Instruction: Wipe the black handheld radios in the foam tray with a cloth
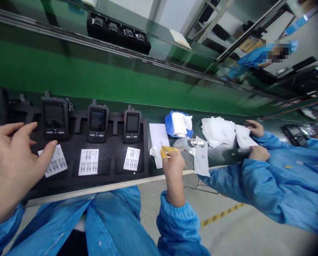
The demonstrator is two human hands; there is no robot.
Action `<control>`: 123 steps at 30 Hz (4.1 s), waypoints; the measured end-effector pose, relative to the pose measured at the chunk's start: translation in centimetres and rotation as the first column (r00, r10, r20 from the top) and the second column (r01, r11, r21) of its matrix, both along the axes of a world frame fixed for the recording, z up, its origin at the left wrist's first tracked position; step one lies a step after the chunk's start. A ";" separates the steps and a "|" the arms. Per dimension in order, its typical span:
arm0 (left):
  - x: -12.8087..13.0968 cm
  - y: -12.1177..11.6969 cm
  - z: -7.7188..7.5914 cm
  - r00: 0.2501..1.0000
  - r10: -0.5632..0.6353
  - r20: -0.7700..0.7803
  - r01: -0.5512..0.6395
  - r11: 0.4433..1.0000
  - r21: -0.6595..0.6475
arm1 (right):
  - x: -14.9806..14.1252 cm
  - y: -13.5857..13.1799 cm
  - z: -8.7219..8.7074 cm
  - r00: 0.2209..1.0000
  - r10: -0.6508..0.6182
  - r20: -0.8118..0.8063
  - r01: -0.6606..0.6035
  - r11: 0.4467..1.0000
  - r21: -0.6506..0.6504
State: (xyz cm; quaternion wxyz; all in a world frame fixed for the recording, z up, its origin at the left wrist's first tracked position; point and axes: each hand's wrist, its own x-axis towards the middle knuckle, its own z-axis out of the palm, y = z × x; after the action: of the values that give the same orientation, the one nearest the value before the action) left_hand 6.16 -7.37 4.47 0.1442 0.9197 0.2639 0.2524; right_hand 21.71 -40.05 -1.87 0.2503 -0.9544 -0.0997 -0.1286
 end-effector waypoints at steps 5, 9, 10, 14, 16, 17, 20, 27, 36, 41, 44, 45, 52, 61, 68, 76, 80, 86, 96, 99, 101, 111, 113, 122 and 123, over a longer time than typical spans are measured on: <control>1.0 -2.7 0.3 0.992 -0.112 0.063 0.110 0.993 0.042 | 1.0 -0.3 -3.9 0.990 0.128 -0.054 -0.133 0.985 -0.108; 3.1 -4.2 -1.6 0.959 -0.268 0.092 0.257 0.959 0.121 | 2.8 -2.9 -1.7 0.997 -0.067 0.040 0.074 0.976 -0.203; 3.7 -4.8 -2.0 0.947 -0.313 0.072 0.303 0.945 0.126 | 3.7 -4.2 -0.8 0.987 -0.143 0.078 0.157 0.962 -0.221; 4.9 -8.4 -2.9 0.842 -0.539 -0.012 0.533 0.830 0.165 | 6.7 -8.9 2.2 0.959 -0.252 0.128 0.278 0.920 -0.276; 4.8 -10.0 -3.2 0.754 -0.656 -0.034 0.653 0.744 0.140 | 7.3 -10.0 2.6 0.976 -0.192 0.101 0.214 0.930 -0.299; 4.7 -10.6 -3.4 0.717 -0.696 -0.034 0.694 0.708 0.130 | 7.4 -10.1 2.7 0.982 -0.162 0.095 0.184 0.934 -0.305; 4.2 -11.8 -4.0 0.673 -0.731 -0.110 0.739 0.668 0.080 | 7.2 -8.9 3.2 0.986 -0.099 0.133 0.135 0.946 -0.295; 3.8 -12.3 -5.0 0.689 -0.659 -0.301 0.698 0.715 0.035 | 6.8 4.0 5.1 0.708 0.586 0.394 -0.519 0.810 -0.273; 3.8 -12.9 -5.8 0.712 -0.626 -0.318 0.677 0.732 0.073 | 6.7 7.8 1.8 0.503 0.802 0.321 -0.679 0.597 -0.427; 3.8 -13.1 -5.6 0.710 -0.624 -0.328 0.679 0.729 0.085 | 5.0 5.6 1.1 0.381 0.894 0.234 -0.777 0.448 -0.442; 3.8 -13.1 -5.4 0.710 -0.614 -0.347 0.677 0.730 0.093 | 7.0 7.0 2.2 0.466 0.854 0.233 -0.738 0.520 -0.429; 3.9 -13.1 -5.3 0.710 -0.610 -0.352 0.675 0.732 0.093 | 7.9 7.5 2.5 0.511 0.829 0.228 -0.716 0.557 -0.421; 4.0 -13.1 -5.4 0.726 -0.604 -0.329 0.661 0.745 0.088 | 7.8 5.6 1.3 0.438 0.831 0.343 -0.683 0.556 -0.474; 4.0 -13.1 -5.1 0.732 -0.586 -0.348 0.648 0.756 0.089 | 8.3 7.4 2.8 0.448 0.818 0.361 -0.635 0.575 -0.516; 4.0 -13.2 -5.2 0.733 -0.577 -0.360 0.636 0.770 0.061 | 9.3 5.5 1.3 0.604 0.743 0.289 -0.635 0.667 -0.390; 4.1 -13.3 -5.2 0.738 -0.568 -0.363 0.626 0.778 0.055 | 3.9 4.4 1.7 0.418 0.858 0.297 -0.706 0.513 -0.488; 4.0 -13.4 -5.3 0.750 -0.559 -0.353 0.617 0.784 0.068 | 5.7 7.9 3.5 0.462 0.801 0.379 -0.598 0.598 -0.533; 3.9 -13.4 -5.2 0.749 -0.559 -0.355 0.617 0.784 0.067 | 8.9 8.1 3.0 0.605 0.716 0.347 -0.575 0.695 -0.431; 3.9 -13.4 -5.5 0.749 -0.578 -0.325 0.622 0.782 0.041 | 2.5 3.8 0.8 0.498 0.832 0.245 -0.685 0.551 -0.477; 3.2 -13.0 -5.0 0.751 -0.589 -0.299 0.628 0.777 0.047 | 2.3 5.3 2.2 0.522 0.778 0.349 -0.639 0.628 -0.444; 2.3 -12.3 -4.5 0.764 -0.585 -0.272 0.621 0.782 0.063 | 2.8 7.3 3.3 0.531 0.748 0.399 -0.614 0.664 -0.427; -1.4 -7.2 -5.2 0.878 -0.412 -0.242 0.450 0.884 0.126 | 3.6 17.2 3.7 0.408 0.764 0.500 -0.564 0.641 -0.520; -1.4 -7.1 -5.6 0.867 -0.421 -0.267 0.464 0.877 0.122 | 2.5 16.6 2.9 0.389 0.781 0.488 -0.574 0.620 -0.534; -1.2 -7.4 -6.3 0.863 -0.426 -0.270 0.474 0.868 0.145 | 2.0 17.1 2.8 0.297 0.834 0.464 -0.607 0.541 -0.583; -1.2 -7.4 -6.2 0.863 -0.427 -0.271 0.475 0.868 0.145 | 2.5 17.5 3.0 0.337 0.806 0.486 -0.574 0.585 -0.573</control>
State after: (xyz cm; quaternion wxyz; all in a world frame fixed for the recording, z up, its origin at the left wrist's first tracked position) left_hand 4.96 -14.75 -1.75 0.0716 0.9886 0.0276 0.1294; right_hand 24.24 -22.55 1.10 0.0738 -0.7126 -0.6055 -0.3465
